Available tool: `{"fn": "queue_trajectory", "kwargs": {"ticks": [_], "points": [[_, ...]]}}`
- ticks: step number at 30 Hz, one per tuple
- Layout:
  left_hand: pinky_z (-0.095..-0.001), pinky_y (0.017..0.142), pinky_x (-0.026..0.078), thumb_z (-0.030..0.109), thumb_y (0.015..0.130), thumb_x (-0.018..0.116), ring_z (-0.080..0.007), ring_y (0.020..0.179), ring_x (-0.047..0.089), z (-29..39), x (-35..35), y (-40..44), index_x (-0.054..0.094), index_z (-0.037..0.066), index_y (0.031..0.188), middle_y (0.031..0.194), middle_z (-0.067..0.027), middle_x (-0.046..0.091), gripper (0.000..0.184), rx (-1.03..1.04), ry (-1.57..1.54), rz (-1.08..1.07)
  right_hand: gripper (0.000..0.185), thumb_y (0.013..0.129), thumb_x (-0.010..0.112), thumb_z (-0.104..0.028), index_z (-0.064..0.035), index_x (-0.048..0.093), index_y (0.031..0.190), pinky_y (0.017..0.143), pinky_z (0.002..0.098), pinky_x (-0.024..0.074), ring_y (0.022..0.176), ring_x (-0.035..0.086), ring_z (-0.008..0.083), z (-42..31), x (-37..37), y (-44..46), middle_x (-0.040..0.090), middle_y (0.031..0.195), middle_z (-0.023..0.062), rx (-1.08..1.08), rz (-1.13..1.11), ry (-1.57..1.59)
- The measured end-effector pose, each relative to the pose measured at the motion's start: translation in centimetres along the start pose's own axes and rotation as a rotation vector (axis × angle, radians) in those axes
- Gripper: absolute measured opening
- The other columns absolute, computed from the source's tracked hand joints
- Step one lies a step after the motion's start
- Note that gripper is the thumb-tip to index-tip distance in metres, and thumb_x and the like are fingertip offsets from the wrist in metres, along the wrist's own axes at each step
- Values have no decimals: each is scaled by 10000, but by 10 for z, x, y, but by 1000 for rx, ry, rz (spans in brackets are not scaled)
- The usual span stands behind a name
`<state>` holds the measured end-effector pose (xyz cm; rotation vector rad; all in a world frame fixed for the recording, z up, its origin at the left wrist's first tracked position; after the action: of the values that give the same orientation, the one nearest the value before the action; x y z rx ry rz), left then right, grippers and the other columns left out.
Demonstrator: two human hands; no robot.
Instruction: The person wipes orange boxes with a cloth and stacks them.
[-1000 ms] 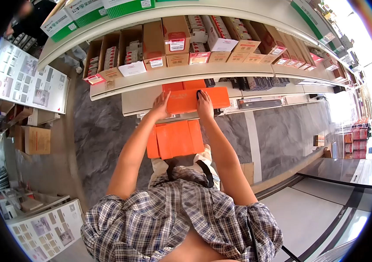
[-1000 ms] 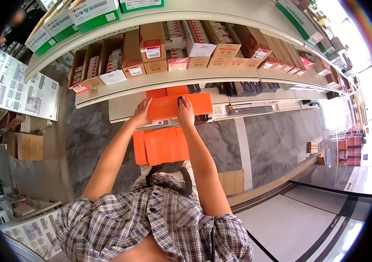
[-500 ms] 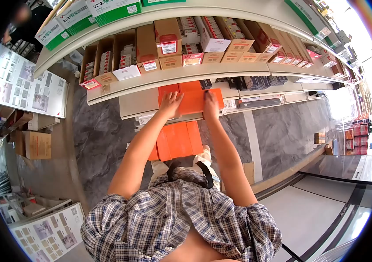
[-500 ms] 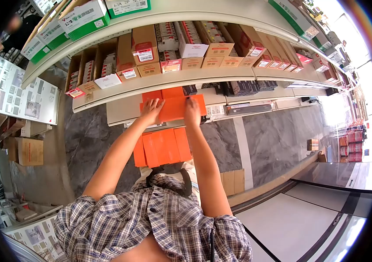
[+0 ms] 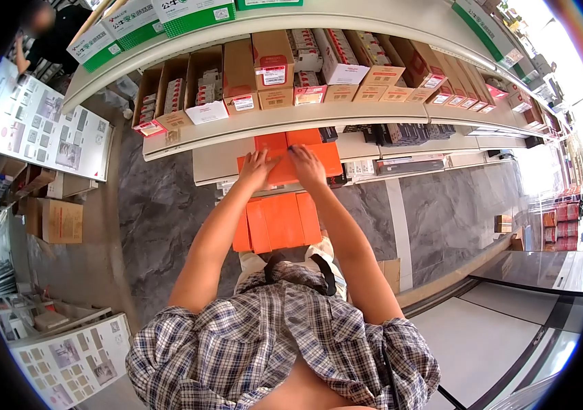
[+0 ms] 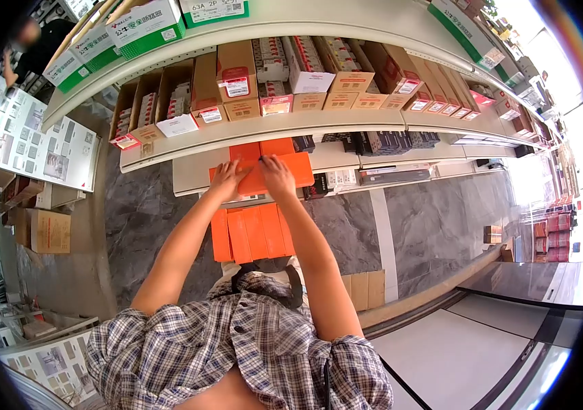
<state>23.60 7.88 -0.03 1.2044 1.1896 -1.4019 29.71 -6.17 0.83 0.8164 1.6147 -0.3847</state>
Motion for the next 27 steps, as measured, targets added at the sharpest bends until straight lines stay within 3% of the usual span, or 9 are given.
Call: {"fn": "queue_trajectory", "kwargs": {"ticks": [6,11,12,13,15,18,20,22,27], "points": [[-490,1019,235,464,518,779,-328,1228,308,3,0,-2,250,332,1378,1367,-148,261,1018,-21,1,-24,392,890,329,-114,-44,419,1265,1023,326,332,1275,322,261,109,-3,-28,389,1353,56,505,36,-58],[-483,1008,250,478,527,769,-327,1211,325,4,-5,2,219,343,1385,1361,-145,266,1028,-38,63,-63,407,860,390,-66,-35,415,1265,1007,336,359,1271,328,268,65,-23,-39,417,1320,71,604,148,245],[-480,1004,255,486,532,765,-327,1207,329,5,-4,1,208,347,1388,1363,-145,265,1031,-42,86,-89,366,829,424,-73,6,469,1184,1003,362,352,1224,382,294,57,-4,-39,437,1279,160,366,249,97],[-480,1004,255,486,532,765,-327,1207,329,6,-4,-2,208,347,1388,1363,-145,265,1031,-45,85,-87,377,795,441,-36,13,486,1167,1002,368,354,1221,387,288,34,11,-39,447,1268,140,164,153,-241],[-476,995,263,504,543,753,-328,1205,333,5,-5,0,205,351,1389,1372,-146,258,1020,-33,108,-64,380,787,447,-34,0,500,1161,1005,366,346,1234,374,279,3,27,-35,449,1276,110,195,195,191],[-473,992,265,502,551,748,-326,1206,331,0,6,-1,203,351,1390,1381,-149,246,1011,-40,67,-56,392,780,458,-39,-6,500,1169,1002,372,349,1233,381,275,-28,10,-34,444,1291,87,-58,130,199],[-474,986,270,492,549,752,-323,1197,339,2,2,-2,203,349,1390,1381,-150,246,1014,-38,70,-51,389,777,457,-42,-4,509,1161,1001,359,348,1227,386,272,-17,-7,-36,458,1279,86,-69,121,164],[-478,981,273,485,543,758,-321,1193,342,5,-4,-4,201,343,1392,1378,-156,244,1026,-26,65,-57,391,789,445,-41,-5,502,1175,1008,346,341,1223,387,267,24,-8,-43,459,1282,75,280,188,396],[-480,977,274,508,560,743,-339,1185,342,11,-11,-3,207,323,1393,1357,-184,247,1007,-24,65,-63,406,830,409,-42,11,450,1230,1034,340,314,1240,359,275,61,-9,-59,442,1292,111,370,287,65]]}}
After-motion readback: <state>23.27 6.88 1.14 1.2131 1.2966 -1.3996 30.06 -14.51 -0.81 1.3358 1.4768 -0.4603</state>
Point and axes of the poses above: each hand's wrist, its own y-axis towards the middle knuckle, its own x-axis out of the palm, z = x × y, the point moved 5 cm from there along y, towards the middle knuckle
